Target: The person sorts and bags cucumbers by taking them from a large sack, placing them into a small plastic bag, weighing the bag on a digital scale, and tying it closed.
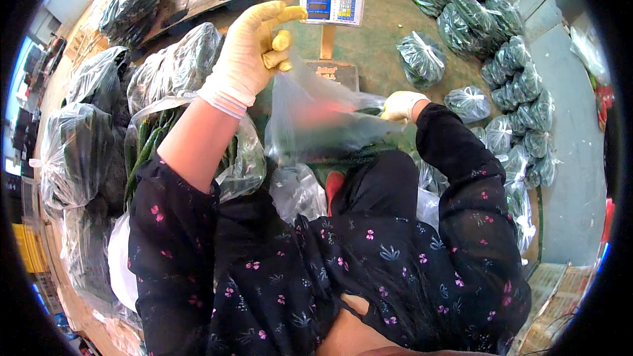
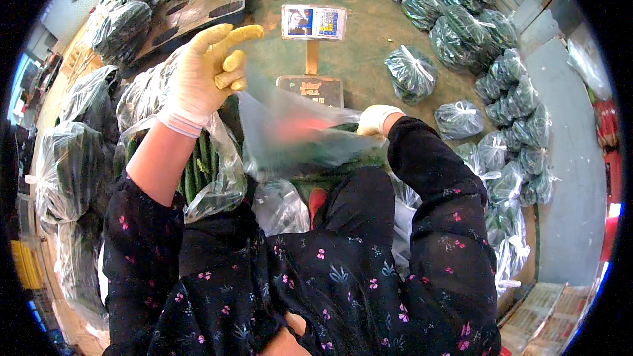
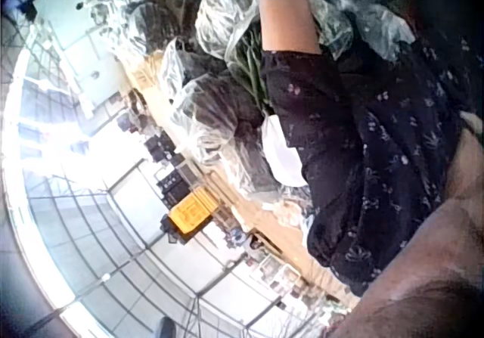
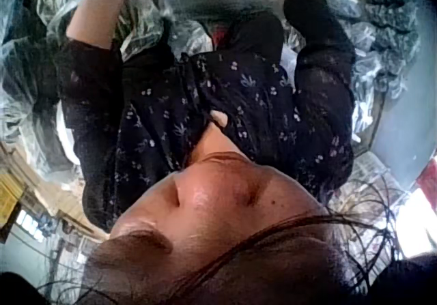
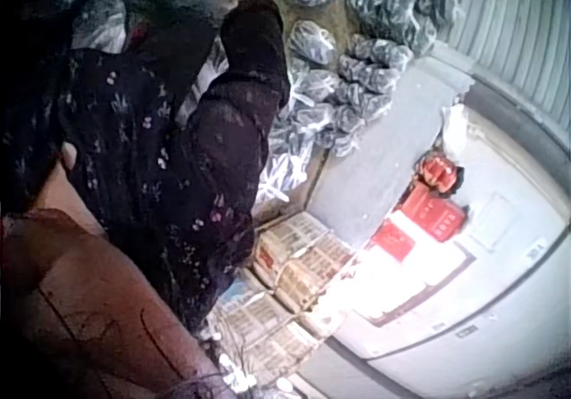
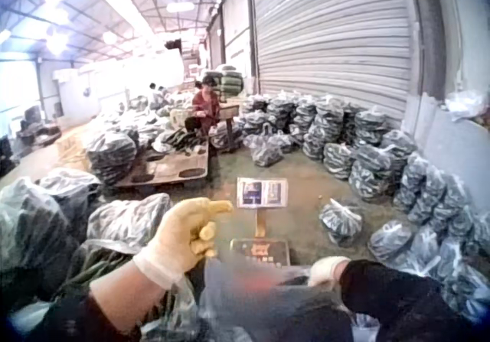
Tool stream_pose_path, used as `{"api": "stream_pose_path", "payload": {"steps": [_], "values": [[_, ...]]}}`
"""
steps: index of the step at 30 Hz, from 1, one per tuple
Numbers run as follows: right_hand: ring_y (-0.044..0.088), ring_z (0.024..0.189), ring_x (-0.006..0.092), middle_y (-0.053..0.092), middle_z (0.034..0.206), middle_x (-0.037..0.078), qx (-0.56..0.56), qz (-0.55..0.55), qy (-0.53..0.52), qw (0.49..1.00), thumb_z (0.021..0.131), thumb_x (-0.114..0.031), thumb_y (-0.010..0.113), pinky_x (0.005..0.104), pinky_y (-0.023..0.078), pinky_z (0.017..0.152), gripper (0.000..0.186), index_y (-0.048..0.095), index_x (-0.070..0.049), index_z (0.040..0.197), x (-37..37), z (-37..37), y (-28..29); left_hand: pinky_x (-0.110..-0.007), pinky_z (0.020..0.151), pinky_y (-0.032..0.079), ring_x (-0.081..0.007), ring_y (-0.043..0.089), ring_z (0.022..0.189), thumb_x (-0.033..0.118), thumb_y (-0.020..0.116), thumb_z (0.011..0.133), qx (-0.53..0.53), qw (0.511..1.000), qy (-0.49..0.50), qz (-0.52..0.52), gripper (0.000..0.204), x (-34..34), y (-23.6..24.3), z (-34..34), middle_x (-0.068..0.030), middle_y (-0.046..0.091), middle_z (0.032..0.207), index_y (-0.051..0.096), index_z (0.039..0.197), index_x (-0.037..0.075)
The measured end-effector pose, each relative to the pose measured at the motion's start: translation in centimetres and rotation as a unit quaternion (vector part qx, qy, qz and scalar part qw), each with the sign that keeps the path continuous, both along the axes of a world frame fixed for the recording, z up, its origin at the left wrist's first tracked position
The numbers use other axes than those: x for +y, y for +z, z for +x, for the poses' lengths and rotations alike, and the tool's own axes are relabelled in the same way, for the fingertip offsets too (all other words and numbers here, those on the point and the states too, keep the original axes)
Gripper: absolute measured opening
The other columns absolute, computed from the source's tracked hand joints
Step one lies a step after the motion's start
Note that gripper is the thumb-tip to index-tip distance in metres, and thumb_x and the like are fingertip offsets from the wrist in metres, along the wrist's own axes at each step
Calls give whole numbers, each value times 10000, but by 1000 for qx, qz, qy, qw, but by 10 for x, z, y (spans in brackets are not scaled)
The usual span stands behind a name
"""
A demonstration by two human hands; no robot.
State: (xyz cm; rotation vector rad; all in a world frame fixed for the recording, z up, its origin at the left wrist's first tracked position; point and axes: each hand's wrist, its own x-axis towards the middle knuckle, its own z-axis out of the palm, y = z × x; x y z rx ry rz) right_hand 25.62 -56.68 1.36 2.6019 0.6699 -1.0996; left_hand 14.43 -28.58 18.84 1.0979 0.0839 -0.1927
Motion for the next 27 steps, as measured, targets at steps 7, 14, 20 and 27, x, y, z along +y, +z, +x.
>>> {"api": "stream_pose_path", "payload": {"steps": [7, 14, 20, 27], "values": [[610, 906, 348, 646, 949, 181, -146, 103, -16, 984, 760, -264, 492, 425, 480, 781, 309, 686, -60, 887, -12, 0, -25, -229, 476, 379, -90, 338, 452, 300, 472, 903, -105, 980, 11, 167, 446, 14, -79, 20, 20, 370, 576, 460, 1241, 10], [605, 933, 316, 655, 968, 119, -129, 227, -56, 964, 802, -219, 515, 409, 471, 807, 255, 667, -141, 992, -6, -9, -117, -308, 612, 436, -151, 503, 577, 249, 565, 829, 70, 993, 57, 71, 660, 26, -172, 35, -125, 619, 974, 257, 1390, 90], [601, 896, 341, 650, 932, 141, -149, 391, -14, 908, 813, -168, 507, 417, 474, 803, 242, 661, -121, 993, 33, 2, -121, -293, 624, 434, -162, 555, 672, 247, 543, 825, 36, 997, 2, 66, 723, -4, -172, 48, -120, 612, 1055, 183, 1433, 92], [494, 1136, 326, 508, 1245, 165, -98, 415, -24, 904, 731, -78, 559, 372, 400, 968, 499, 508, -119, 1226, 74, 37, -145, -191, 461, 355, -101, 491, 539, 267, 473, 876, 8, 998, -20, 54, 605, 18, -171, 27, -140, 631, 925, 268, 1388, 17]]}}
